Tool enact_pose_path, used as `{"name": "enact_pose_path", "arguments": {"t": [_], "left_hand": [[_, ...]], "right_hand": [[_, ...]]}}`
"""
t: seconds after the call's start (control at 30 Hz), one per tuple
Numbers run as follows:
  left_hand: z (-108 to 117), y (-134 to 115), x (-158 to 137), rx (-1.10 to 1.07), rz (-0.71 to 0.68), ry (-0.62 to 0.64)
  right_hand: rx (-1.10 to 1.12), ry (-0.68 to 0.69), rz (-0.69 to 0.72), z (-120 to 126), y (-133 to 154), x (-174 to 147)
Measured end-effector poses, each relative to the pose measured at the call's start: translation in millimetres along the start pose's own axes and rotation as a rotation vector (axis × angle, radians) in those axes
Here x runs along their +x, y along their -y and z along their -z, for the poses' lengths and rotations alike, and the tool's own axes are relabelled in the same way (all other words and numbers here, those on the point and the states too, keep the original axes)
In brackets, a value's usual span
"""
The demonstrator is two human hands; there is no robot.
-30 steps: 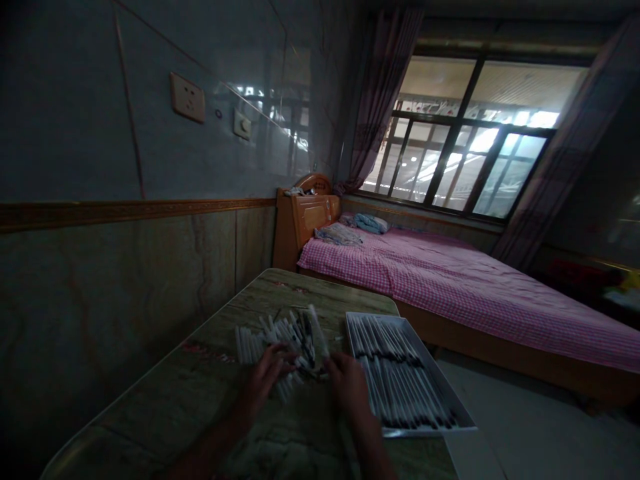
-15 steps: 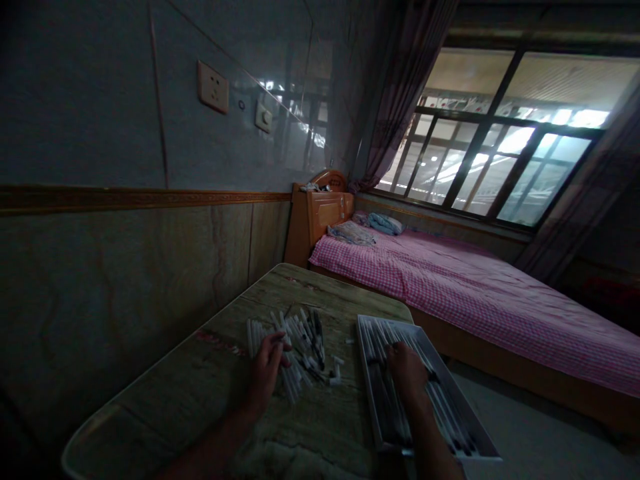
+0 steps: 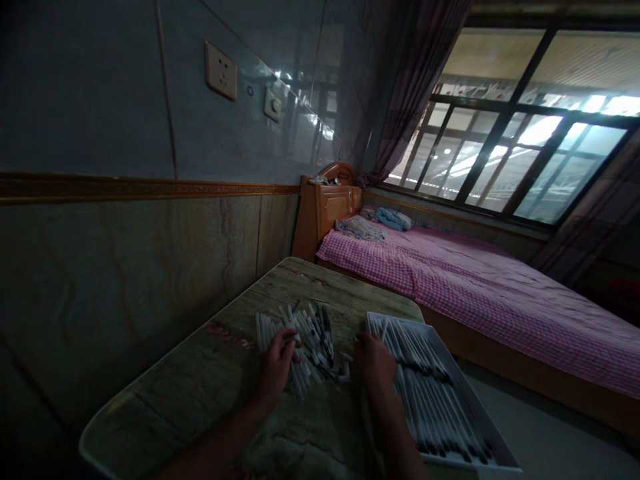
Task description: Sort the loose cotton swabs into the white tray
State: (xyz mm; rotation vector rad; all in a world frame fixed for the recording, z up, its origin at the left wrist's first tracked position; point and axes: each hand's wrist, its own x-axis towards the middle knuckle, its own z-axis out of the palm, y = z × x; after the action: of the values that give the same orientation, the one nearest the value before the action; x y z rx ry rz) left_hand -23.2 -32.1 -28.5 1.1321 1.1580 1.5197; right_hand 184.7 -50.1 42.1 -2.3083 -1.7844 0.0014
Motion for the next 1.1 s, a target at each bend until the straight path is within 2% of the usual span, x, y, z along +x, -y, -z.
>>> {"name": "enact_pose_path", "arguments": {"t": [0.1,0.23,0.37,0.6,0.87,0.97,1.1], "left_hand": [[1.3,-3.5,-0.6,-0.011,0.012,-0.005],[1.3,-4.7,-0.4,-0.006,0.005,0.002],[-1.2,-1.6,0.6,0.019,0.0,0.036],[-0.6,-6.1,-0.3,0.037,0.013,0.045],[-0.6,-2.9,1.5,0.033,-0.01,0.022],[-1.1,-2.3,2.6,0.007,-0.009,-0.005],[-0.6,-6.2,3.4,-0.001,-0.008,-0.019]], "right_hand": [[0.045,0.014,-0.018,-2.4,-0.8,6.2],[0.006,-0.032,-0.108,1.9,-30.1,22.8],[-0.068,0.016,-0.177,1.6,-54.0,34.4],[-0.093,0.07,-0.161,-7.3,-53.7,42.0],[-0.177,0.076,-0.183,8.3,-70.3,46.7],[-0.206,0.06,-0.175,14.5,-66.2,42.0],[-0.115,0.042,-0.043,17.5,-33.3,34.3]]}}
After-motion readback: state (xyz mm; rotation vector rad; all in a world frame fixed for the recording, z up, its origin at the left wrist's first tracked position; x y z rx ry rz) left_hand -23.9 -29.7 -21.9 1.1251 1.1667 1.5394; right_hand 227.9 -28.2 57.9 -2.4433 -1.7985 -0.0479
